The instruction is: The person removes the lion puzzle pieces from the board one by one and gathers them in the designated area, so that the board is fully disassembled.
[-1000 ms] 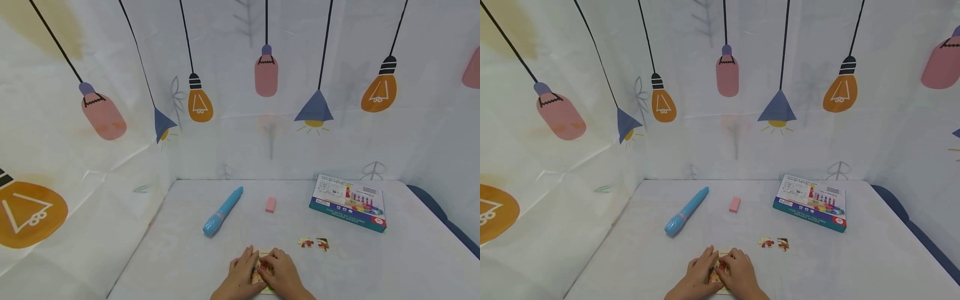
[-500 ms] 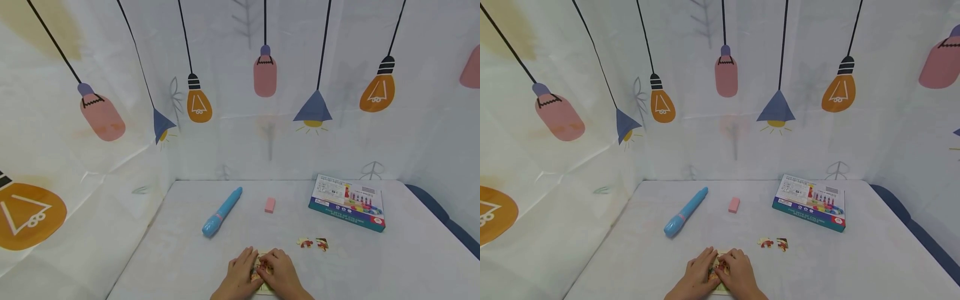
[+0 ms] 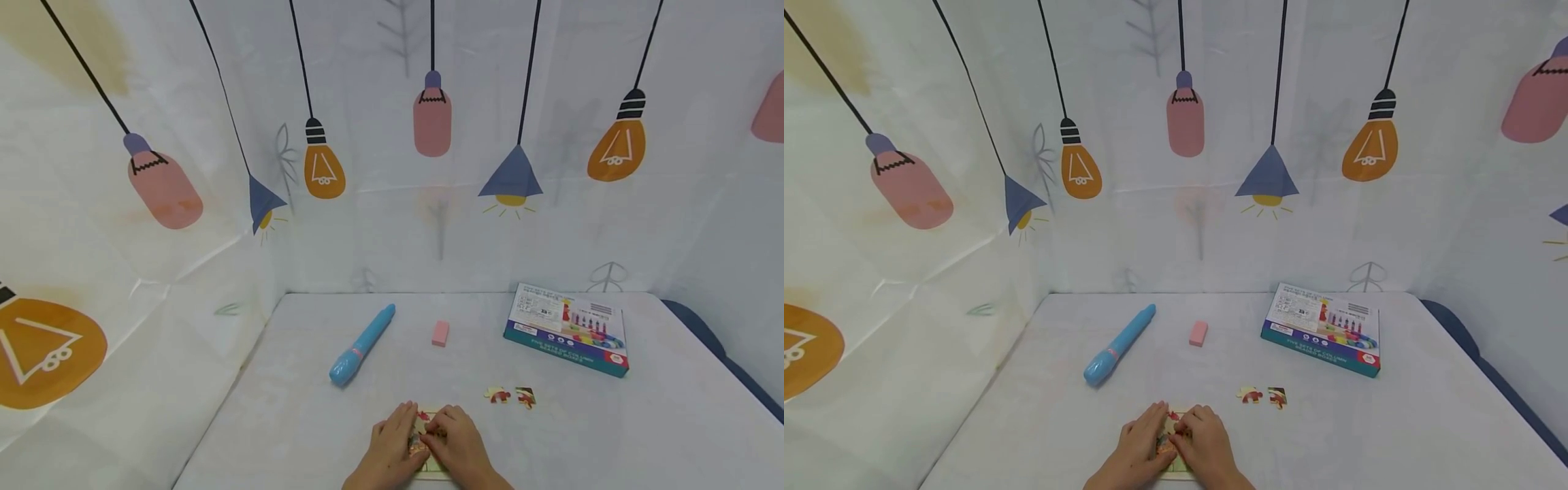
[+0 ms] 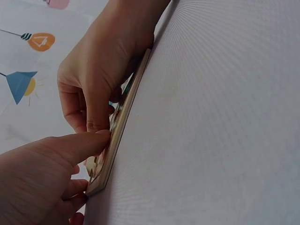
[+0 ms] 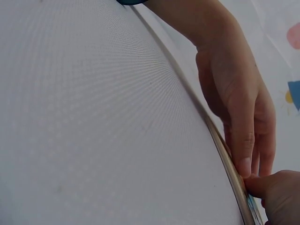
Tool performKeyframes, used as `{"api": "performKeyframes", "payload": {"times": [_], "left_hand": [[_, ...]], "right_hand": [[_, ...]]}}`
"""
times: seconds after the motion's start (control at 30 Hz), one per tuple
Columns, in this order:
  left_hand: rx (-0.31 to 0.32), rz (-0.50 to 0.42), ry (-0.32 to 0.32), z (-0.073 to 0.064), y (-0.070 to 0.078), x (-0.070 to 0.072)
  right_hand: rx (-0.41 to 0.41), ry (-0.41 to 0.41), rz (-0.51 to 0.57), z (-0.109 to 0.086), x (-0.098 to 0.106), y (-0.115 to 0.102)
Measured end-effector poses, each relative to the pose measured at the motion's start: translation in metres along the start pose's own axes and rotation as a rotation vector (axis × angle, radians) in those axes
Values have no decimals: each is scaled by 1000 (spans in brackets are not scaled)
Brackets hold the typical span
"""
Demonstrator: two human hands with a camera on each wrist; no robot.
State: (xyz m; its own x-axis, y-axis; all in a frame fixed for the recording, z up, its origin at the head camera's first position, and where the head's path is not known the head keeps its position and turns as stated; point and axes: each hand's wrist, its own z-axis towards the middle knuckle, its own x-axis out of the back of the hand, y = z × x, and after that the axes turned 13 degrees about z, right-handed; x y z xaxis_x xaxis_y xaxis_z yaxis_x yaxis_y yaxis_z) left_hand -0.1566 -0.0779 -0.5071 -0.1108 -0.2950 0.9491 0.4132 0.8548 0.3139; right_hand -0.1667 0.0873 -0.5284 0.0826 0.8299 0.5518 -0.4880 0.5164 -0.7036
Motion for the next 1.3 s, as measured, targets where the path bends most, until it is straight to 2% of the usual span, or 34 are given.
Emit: {"api": "performKeyframes", "payload": {"times": [0.2, 0.47, 0.7, 0.87, 1.03, 1.17, 1.3], "left_hand": [[4, 0, -3, 0, -1, 0], [7, -12, -17, -1, -3, -1], [6, -7, -37, 0, -2, 0], [21, -46, -72, -1, 0, 1], [8, -21, -85, -1, 1, 0], [1, -9, -87, -1, 0, -1], [26, -18, -109, 0, 0, -2]], "right_hand": [[14, 30, -7, 1, -2, -1], [-10, 51, -42, 2, 0, -4], [14, 57, -66, 2, 3, 0], [-7, 46, -41, 2, 6, 0], [-31, 44, -31, 3, 9, 2], [-21, 66, -7, 4, 9, 7], [-54, 66, 17, 5, 10, 11]]}}
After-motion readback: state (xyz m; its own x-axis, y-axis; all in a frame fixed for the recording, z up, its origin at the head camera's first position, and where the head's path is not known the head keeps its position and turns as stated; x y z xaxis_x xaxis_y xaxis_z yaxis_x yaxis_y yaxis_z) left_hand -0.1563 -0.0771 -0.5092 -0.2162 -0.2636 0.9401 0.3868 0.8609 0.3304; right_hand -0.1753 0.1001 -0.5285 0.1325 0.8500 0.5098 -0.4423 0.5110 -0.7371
